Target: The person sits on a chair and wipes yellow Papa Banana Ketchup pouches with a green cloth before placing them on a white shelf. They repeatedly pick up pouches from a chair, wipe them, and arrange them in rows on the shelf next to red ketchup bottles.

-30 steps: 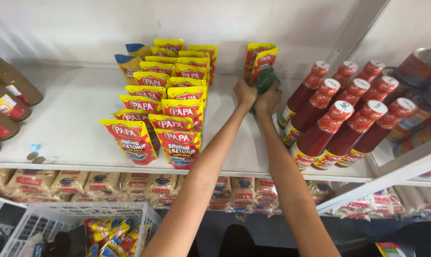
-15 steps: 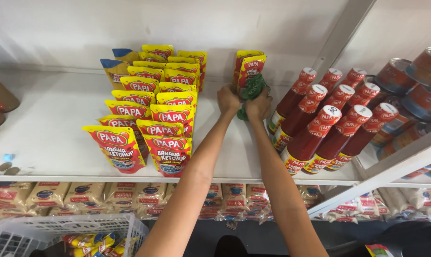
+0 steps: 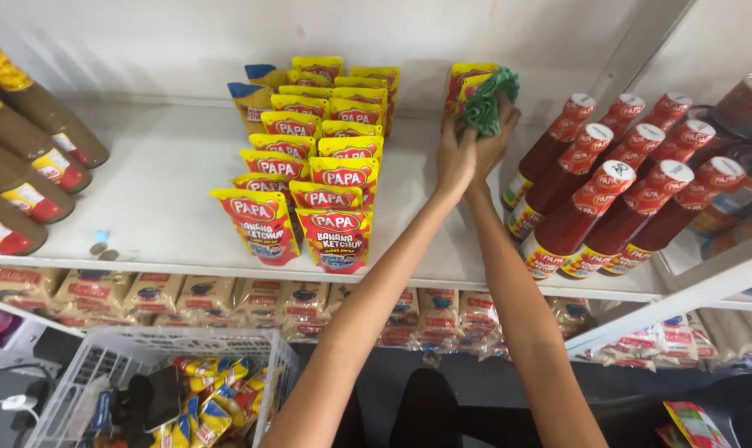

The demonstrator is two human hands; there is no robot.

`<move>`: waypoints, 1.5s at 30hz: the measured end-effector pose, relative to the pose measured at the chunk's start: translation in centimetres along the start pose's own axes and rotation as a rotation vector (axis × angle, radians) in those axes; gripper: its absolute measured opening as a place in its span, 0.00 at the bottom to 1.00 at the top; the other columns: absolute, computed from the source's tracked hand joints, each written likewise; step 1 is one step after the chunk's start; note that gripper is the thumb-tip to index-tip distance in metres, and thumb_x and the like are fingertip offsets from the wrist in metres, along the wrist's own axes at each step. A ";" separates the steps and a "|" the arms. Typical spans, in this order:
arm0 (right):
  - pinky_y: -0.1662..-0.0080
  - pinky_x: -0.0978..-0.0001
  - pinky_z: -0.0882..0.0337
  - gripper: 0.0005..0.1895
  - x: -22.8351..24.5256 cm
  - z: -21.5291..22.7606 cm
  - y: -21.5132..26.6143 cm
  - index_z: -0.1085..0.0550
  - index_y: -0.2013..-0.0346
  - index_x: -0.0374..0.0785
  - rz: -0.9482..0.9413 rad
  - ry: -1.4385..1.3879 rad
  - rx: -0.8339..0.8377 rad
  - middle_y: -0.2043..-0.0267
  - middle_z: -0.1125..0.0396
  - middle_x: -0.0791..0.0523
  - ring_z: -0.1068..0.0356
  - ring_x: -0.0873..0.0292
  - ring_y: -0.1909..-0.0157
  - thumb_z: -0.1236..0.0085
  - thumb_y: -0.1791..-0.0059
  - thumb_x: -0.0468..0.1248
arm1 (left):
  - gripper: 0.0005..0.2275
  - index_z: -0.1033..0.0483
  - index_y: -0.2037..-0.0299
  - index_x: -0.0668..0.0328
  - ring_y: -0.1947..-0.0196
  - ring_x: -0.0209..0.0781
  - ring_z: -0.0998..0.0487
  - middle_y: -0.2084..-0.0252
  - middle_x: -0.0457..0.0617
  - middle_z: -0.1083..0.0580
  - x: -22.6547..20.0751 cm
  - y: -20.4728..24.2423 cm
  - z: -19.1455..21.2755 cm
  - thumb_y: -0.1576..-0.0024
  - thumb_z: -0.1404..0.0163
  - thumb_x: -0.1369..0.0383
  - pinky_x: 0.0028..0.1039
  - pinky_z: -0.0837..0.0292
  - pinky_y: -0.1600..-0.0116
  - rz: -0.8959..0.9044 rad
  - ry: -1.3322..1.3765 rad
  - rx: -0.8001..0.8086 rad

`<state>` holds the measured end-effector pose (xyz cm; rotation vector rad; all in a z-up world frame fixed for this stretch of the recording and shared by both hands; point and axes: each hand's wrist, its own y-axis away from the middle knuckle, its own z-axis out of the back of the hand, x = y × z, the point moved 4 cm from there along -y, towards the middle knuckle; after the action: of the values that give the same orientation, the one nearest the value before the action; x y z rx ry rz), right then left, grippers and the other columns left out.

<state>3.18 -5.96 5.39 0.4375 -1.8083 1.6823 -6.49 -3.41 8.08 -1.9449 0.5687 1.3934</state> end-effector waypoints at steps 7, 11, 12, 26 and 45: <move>0.28 0.36 0.50 0.31 10.6 8.6 7.8 0.40 0.32 0.24 -0.073 -0.365 0.190 0.34 0.45 0.29 0.51 0.29 0.30 0.56 0.52 0.23 | 0.32 0.37 0.30 0.50 0.30 0.69 0.36 0.31 0.70 0.36 -3.1 6.0 3.3 0.42 0.48 0.46 0.52 0.41 0.28 0.111 0.096 0.102; 0.27 0.50 0.47 0.34 12.4 18.6 15.5 0.32 0.33 0.35 -0.294 -0.521 0.208 0.30 0.40 0.46 0.46 0.50 0.26 0.47 0.55 0.25 | 0.24 0.32 0.32 0.51 0.35 0.43 0.29 0.37 0.52 0.27 -3.0 14.9 3.8 0.39 0.43 0.63 0.39 0.35 0.31 0.002 0.092 0.332; 0.27 0.54 0.45 0.32 13.3 21.0 17.5 0.30 0.34 0.36 -0.365 -0.532 0.232 0.28 0.42 0.47 0.46 0.51 0.24 0.41 0.55 0.28 | 0.25 0.34 0.30 0.49 0.31 0.40 0.35 0.34 0.51 0.30 -3.9 17.8 3.9 0.39 0.45 0.67 0.38 0.40 0.27 0.003 0.128 0.441; 0.43 0.66 0.21 0.41 19.6 58.1 25.9 0.49 0.24 0.48 -0.487 -0.114 -0.998 0.33 0.35 0.55 0.26 0.57 0.41 0.44 0.49 0.31 | 0.43 0.58 0.25 0.65 0.21 0.58 0.53 0.22 0.63 0.53 2.9 44.2 -8.2 0.53 0.50 0.76 0.44 0.58 0.19 -0.039 0.224 1.421; 0.22 0.63 0.29 0.46 15.9 64.1 29.7 0.63 0.20 0.50 -0.287 0.008 -0.999 0.16 0.48 0.53 0.33 0.56 0.21 0.40 0.39 0.42 | 0.15 0.37 0.43 0.67 0.57 0.39 0.27 0.53 0.52 0.28 9.0 46.2 -8.5 0.39 0.52 0.73 0.31 0.28 0.49 0.310 0.230 1.265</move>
<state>-41.11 -61.93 -6.91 0.2148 -2.1736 0.4573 -29.47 -40.81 -10.91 -0.9664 1.4559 0.6068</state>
